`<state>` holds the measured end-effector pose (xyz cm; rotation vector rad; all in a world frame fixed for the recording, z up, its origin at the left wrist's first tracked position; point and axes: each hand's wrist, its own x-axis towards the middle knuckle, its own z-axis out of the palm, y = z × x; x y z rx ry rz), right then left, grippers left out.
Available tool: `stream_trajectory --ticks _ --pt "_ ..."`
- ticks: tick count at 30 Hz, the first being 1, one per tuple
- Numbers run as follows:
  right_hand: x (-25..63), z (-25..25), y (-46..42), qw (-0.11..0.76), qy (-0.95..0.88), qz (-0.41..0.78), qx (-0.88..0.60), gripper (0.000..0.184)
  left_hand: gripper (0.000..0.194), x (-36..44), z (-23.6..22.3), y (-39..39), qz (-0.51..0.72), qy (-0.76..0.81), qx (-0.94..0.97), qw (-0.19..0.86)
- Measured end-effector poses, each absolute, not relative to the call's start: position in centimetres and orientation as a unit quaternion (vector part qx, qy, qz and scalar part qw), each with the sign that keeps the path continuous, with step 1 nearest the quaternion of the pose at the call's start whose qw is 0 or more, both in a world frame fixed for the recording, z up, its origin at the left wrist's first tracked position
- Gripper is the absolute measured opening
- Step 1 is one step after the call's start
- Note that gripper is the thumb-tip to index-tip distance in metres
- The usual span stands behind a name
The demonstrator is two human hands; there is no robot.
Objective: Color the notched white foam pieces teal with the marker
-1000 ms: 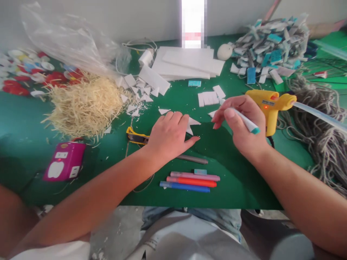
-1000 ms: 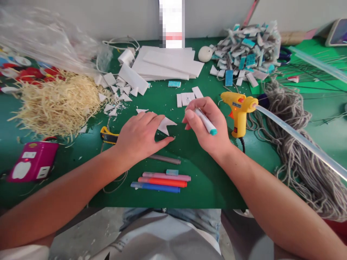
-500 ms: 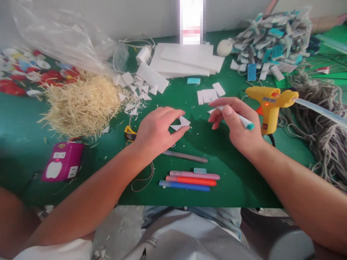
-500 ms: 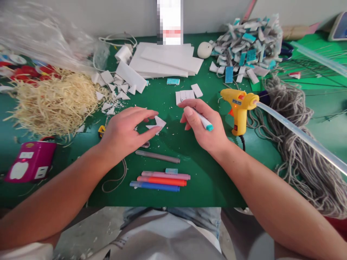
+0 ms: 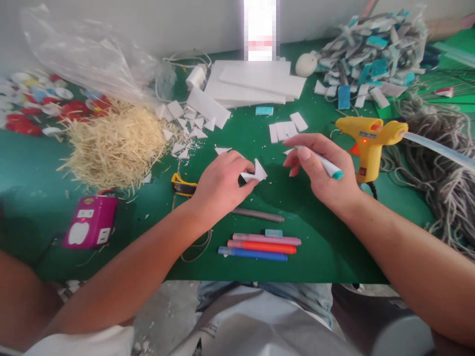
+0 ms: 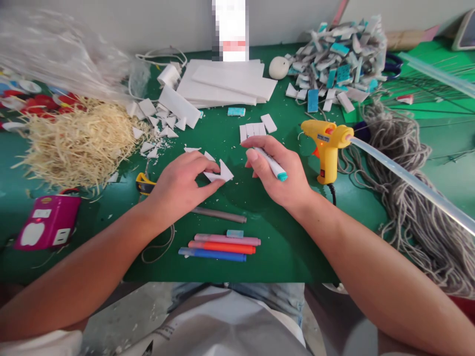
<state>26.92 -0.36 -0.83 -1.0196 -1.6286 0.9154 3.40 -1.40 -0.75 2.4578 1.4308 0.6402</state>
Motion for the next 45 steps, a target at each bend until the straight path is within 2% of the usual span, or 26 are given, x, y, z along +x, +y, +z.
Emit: stream_trajectory --ticks 2,5,8,10,12,15,18,20,22,24,27,30,36,40,42,45 --pt "27.0 -0.9 -0.4 0.488 -0.671 0.37 -0.418 0.04 0.001 3.7 -0.7 -1.5 0.261 0.474 0.824 0.168" --pt "27.0 -1.0 -0.4 0.499 -0.673 0.359 -0.412 0.036 0.005 4.8 -0.4 -2.2 0.296 0.468 0.789 0.266" --pt "27.0 -1.0 -0.3 0.503 -0.673 0.354 -0.41 0.035 0.009 6.1 0.0 -3.0 0.26 0.468 0.769 0.349" --pt "26.9 -1.0 -0.3 0.499 -0.673 0.355 -0.415 0.036 0.01 6.5 0.2 -3.1 0.214 0.473 0.774 0.363" --pt "26.9 -0.9 -0.3 0.496 -0.67 0.359 -0.42 0.036 0.01 6.1 0.4 -2.6 0.18 0.498 0.78 0.335" --pt "27.0 -1.0 -0.3 0.502 -0.667 0.364 -0.414 0.034 0.005 3.8 0.5 -0.6 0.165 0.561 0.777 0.234" --pt "27.0 -1.0 -0.3 0.505 -0.667 0.364 -0.409 0.032 0.007 0.5 0.3 2.0 0.197 0.628 0.744 0.114" --pt "27.0 -1.0 -0.3 0.5 -0.666 0.366 -0.415 0.034 0.006 -1.2 0.3 3.2 0.205 0.651 0.726 0.086" --pt "27.0 -1.0 -0.3 0.495 -0.666 0.368 -0.421 0.037 0.005 -1.7 0.5 3.4 0.219 0.665 0.707 0.098" --pt "27.0 -1.0 -0.3 0.492 -0.666 0.37 -0.421 0.038 0.007 -1.0 0.9 2.5 0.236 0.656 0.7 0.157" --pt "27.0 -1.0 -0.3 0.492 -0.666 0.374 -0.419 0.036 0.01 1.7 1.3 0.1 0.222 0.582 0.733 0.273" --pt "26.9 -1.0 -0.3 0.497 -0.665 0.37 -0.417 0.033 0.008 4.0 1.4 -2.0 0.174 0.506 0.784 0.315" --pt "26.8 -1.0 -0.2 0.505 -0.662 0.358 -0.423 0.038 0.005 2.8 1.5 -0.7 0.111 0.543 0.794 0.249" --pt "26.8 -1.2 0.0 0.521 -0.654 0.328 -0.44 0.037 0.01 0.1 1.3 3.0 0.118 0.646 0.743 0.131" --pt "26.9 -1.3 0.1 0.539 -0.647 0.299 -0.449 0.033 0.008 -0.3 1.1 4.3 0.15 0.666 0.723 0.103" --pt "27.4 -1.4 0.4 0.543 -0.657 0.234 -0.468 0.02 0.011 1.4 1.1 4.8 0.176 0.64 0.737 0.13"
